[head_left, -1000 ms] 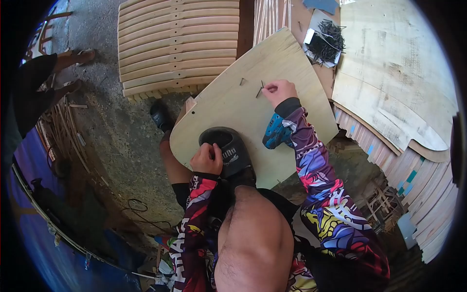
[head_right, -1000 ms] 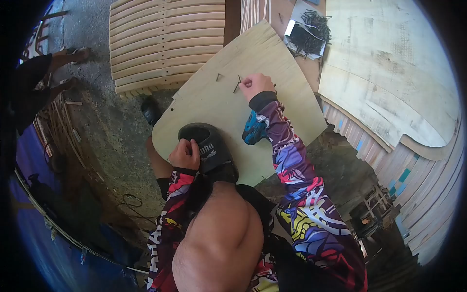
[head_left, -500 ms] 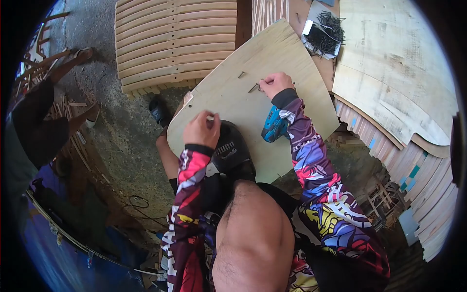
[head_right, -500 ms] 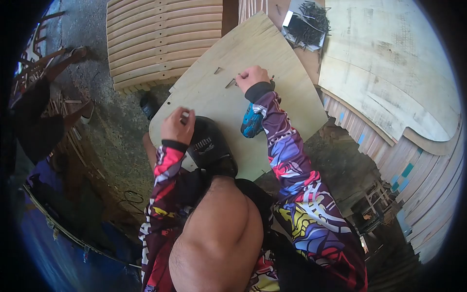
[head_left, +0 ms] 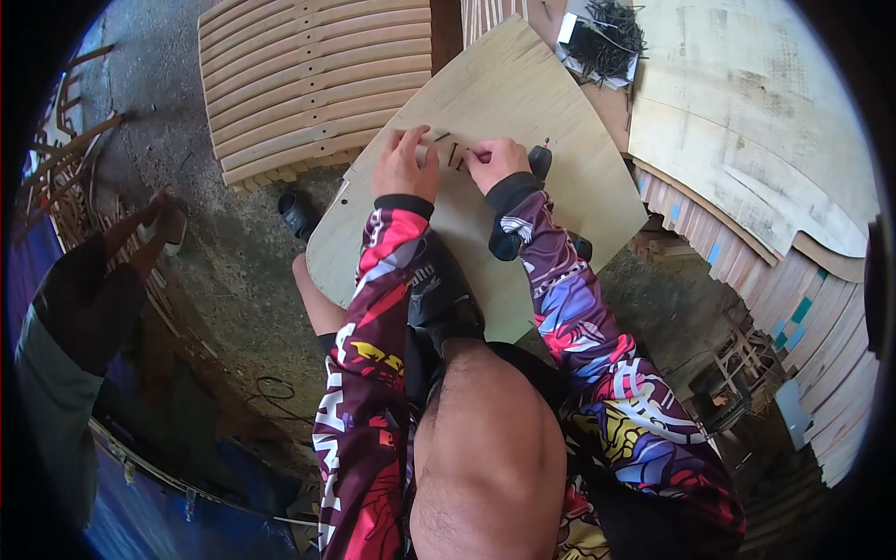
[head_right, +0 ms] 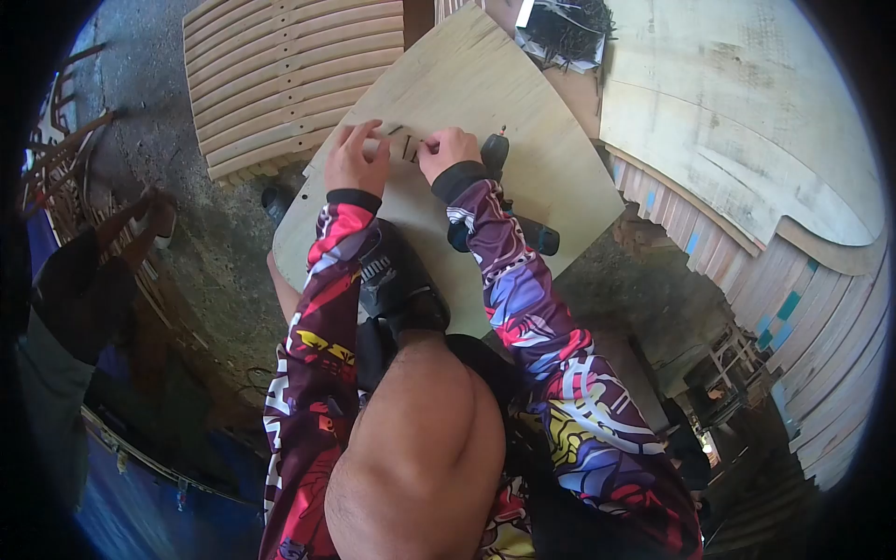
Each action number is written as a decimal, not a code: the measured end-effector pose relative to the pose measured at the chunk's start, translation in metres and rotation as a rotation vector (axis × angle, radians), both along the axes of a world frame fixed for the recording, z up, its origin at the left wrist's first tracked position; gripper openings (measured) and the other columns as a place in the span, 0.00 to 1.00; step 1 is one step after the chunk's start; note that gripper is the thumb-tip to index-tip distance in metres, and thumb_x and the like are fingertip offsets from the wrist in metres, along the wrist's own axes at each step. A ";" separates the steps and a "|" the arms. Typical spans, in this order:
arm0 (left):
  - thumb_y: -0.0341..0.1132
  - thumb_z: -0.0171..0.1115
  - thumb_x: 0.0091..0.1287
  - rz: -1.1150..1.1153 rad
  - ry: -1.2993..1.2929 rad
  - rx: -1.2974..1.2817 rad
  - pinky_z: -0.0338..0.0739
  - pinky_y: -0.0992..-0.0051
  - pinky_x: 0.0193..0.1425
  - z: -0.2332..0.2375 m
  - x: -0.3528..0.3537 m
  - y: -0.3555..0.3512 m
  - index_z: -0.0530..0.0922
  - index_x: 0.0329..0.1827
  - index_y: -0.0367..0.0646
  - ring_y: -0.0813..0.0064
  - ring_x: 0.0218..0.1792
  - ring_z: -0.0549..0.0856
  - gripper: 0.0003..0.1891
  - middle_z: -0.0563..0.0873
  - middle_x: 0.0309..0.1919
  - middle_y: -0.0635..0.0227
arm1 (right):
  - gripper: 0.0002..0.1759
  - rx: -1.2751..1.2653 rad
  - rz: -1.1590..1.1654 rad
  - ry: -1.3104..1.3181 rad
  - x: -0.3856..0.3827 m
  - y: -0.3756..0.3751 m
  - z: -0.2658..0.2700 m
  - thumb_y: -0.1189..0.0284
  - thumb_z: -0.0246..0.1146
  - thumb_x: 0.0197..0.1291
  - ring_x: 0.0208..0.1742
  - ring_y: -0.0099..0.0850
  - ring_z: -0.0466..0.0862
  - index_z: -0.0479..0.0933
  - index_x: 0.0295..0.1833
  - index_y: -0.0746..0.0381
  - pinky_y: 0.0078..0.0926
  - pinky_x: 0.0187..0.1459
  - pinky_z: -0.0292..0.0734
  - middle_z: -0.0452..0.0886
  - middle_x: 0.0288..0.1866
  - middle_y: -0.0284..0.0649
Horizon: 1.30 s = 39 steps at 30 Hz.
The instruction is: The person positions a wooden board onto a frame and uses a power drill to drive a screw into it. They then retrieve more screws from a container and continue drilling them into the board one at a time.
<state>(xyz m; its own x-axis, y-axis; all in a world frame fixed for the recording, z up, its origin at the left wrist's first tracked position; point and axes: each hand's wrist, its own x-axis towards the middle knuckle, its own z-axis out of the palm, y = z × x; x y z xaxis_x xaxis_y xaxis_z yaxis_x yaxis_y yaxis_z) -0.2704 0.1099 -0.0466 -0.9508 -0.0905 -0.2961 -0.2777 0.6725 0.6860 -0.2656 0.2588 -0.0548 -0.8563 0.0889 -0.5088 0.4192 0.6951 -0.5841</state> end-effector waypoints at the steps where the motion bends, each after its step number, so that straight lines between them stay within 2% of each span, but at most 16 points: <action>1: 0.36 0.63 0.55 -0.070 0.027 -0.015 0.76 0.67 0.39 -0.001 -0.006 -0.001 0.81 0.40 0.50 0.62 0.35 0.82 0.10 0.81 0.35 0.67 | 0.12 -0.010 -0.015 0.012 0.000 -0.002 0.001 0.66 0.63 0.49 0.28 0.45 0.82 0.80 0.26 0.66 0.35 0.34 0.77 0.80 0.24 0.49; 5: 0.36 0.62 0.55 -0.155 -0.007 -0.067 0.76 0.67 0.39 -0.009 -0.018 0.000 0.82 0.35 0.49 0.62 0.36 0.82 0.06 0.81 0.37 0.68 | 0.12 -0.044 -0.036 0.030 0.004 -0.001 0.001 0.67 0.63 0.50 0.28 0.45 0.82 0.80 0.28 0.66 0.35 0.34 0.76 0.80 0.24 0.48; 6: 0.34 0.64 0.54 -0.148 0.076 -0.072 0.75 0.70 0.34 -0.011 -0.018 0.000 0.83 0.33 0.47 0.65 0.27 0.82 0.06 0.82 0.32 0.66 | 0.11 -0.063 -0.020 0.046 0.005 0.000 0.000 0.67 0.63 0.50 0.28 0.45 0.82 0.80 0.29 0.66 0.35 0.34 0.76 0.81 0.25 0.48; 11: 0.32 0.64 0.54 -0.202 0.162 -0.057 0.74 0.70 0.32 -0.014 -0.011 -0.004 0.81 0.30 0.43 0.66 0.25 0.81 0.04 0.80 0.29 0.65 | 0.10 -0.120 -0.018 0.056 0.004 0.000 0.007 0.68 0.62 0.51 0.29 0.43 0.82 0.80 0.30 0.65 0.32 0.33 0.77 0.81 0.25 0.47; 13: 0.31 0.64 0.54 -0.179 0.162 -0.028 0.74 0.71 0.32 -0.011 -0.013 -0.004 0.81 0.30 0.43 0.66 0.24 0.81 0.03 0.80 0.29 0.64 | 0.09 -0.192 -0.136 0.118 0.009 0.005 0.008 0.70 0.61 0.51 0.28 0.41 0.83 0.80 0.30 0.65 0.30 0.33 0.77 0.81 0.25 0.47; 17: 0.31 0.63 0.55 -0.210 0.114 -0.013 0.75 0.72 0.30 -0.006 -0.031 0.004 0.80 0.31 0.42 0.69 0.23 0.82 0.04 0.82 0.30 0.63 | 0.10 -0.353 -0.402 0.058 0.015 0.034 0.023 0.70 0.61 0.54 0.23 0.26 0.82 0.79 0.31 0.67 0.20 0.29 0.75 0.81 0.23 0.41; 18: 0.31 0.63 0.55 -0.232 0.129 -0.005 0.75 0.72 0.30 -0.003 -0.038 0.012 0.80 0.31 0.42 0.69 0.23 0.82 0.04 0.82 0.30 0.63 | 0.10 -0.348 -0.422 0.078 0.019 0.044 0.028 0.70 0.61 0.54 0.23 0.26 0.82 0.79 0.31 0.67 0.20 0.29 0.75 0.81 0.23 0.41; 20: 0.32 0.62 0.58 -0.249 -0.089 0.093 0.75 0.75 0.29 0.010 -0.055 0.035 0.81 0.36 0.40 0.73 0.24 0.84 0.07 0.85 0.36 0.62 | 0.10 -0.486 -0.504 0.061 0.019 0.061 0.054 0.72 0.59 0.60 0.24 0.18 0.76 0.77 0.39 0.70 0.14 0.27 0.72 0.81 0.29 0.36; 21: 0.32 0.62 0.58 -0.274 -0.082 0.099 0.75 0.75 0.29 0.012 -0.062 0.050 0.81 0.36 0.40 0.73 0.24 0.84 0.07 0.85 0.36 0.62 | 0.10 -0.479 -0.525 0.075 0.018 0.070 0.061 0.72 0.59 0.60 0.24 0.18 0.76 0.77 0.39 0.70 0.14 0.27 0.72 0.81 0.29 0.36; 23: 0.33 0.59 0.60 -0.113 -0.111 0.557 0.75 0.78 0.27 0.017 -0.072 0.078 0.79 0.42 0.36 0.76 0.23 0.83 0.11 0.86 0.37 0.61 | 0.10 -0.546 -0.610 0.052 0.020 0.081 0.071 0.72 0.59 0.60 0.25 0.18 0.77 0.77 0.41 0.70 0.15 0.29 0.73 0.81 0.31 0.37; 24: 0.35 0.55 0.66 -0.167 -0.183 0.718 0.75 0.82 0.30 0.021 -0.075 0.087 0.75 0.51 0.34 0.79 0.28 0.83 0.15 0.85 0.41 0.64 | 0.11 -0.527 -0.625 0.082 0.019 0.087 0.075 0.71 0.61 0.57 0.24 0.21 0.79 0.78 0.38 0.70 0.16 0.27 0.73 0.82 0.28 0.38; 27: 0.34 0.52 0.68 -0.243 -0.228 0.791 0.75 0.82 0.30 0.032 -0.066 0.091 0.74 0.52 0.34 0.79 0.29 0.83 0.15 0.85 0.41 0.63 | 0.10 -0.507 -0.619 0.136 0.015 0.097 0.068 0.72 0.61 0.57 0.24 0.21 0.79 0.78 0.38 0.69 0.17 0.27 0.73 0.82 0.28 0.38; 33: 0.31 0.54 0.67 -0.023 -0.291 0.711 0.76 0.81 0.33 0.044 0.010 0.026 0.76 0.45 0.32 0.79 0.29 0.82 0.10 0.84 0.34 0.61 | 0.09 -0.400 -0.537 0.126 -0.010 0.118 0.007 0.72 0.62 0.54 0.24 0.23 0.81 0.79 0.36 0.67 0.19 0.26 0.74 0.82 0.28 0.37; 36: 0.31 0.54 0.67 0.083 -0.347 0.605 0.75 0.83 0.33 0.063 0.043 -0.018 0.76 0.44 0.33 0.81 0.28 0.80 0.09 0.83 0.32 0.63 | 0.07 -0.325 -0.458 0.300 -0.041 0.136 -0.025 0.72 0.63 0.52 0.26 0.25 0.82 0.80 0.35 0.64 0.21 0.27 0.75 0.83 0.28 0.38; 38: 0.31 0.55 0.67 0.090 -0.333 0.529 0.74 0.85 0.32 0.065 0.063 -0.047 0.76 0.43 0.33 0.82 0.27 0.80 0.09 0.83 0.31 0.64 | 0.06 -0.115 -0.304 0.519 -0.072 0.142 -0.034 0.73 0.62 0.50 0.27 0.29 0.82 0.81 0.35 0.60 0.24 0.30 0.76 0.83 0.29 0.40; 39: 0.31 0.55 0.67 0.097 -0.316 0.482 0.73 0.85 0.32 0.068 0.069 -0.056 0.76 0.43 0.33 0.83 0.27 0.80 0.09 0.84 0.30 0.65 | 0.07 0.016 -0.265 0.509 -0.090 0.143 -0.024 0.73 0.61 0.50 0.29 0.35 0.83 0.82 0.36 0.56 0.27 0.33 0.77 0.82 0.28 0.42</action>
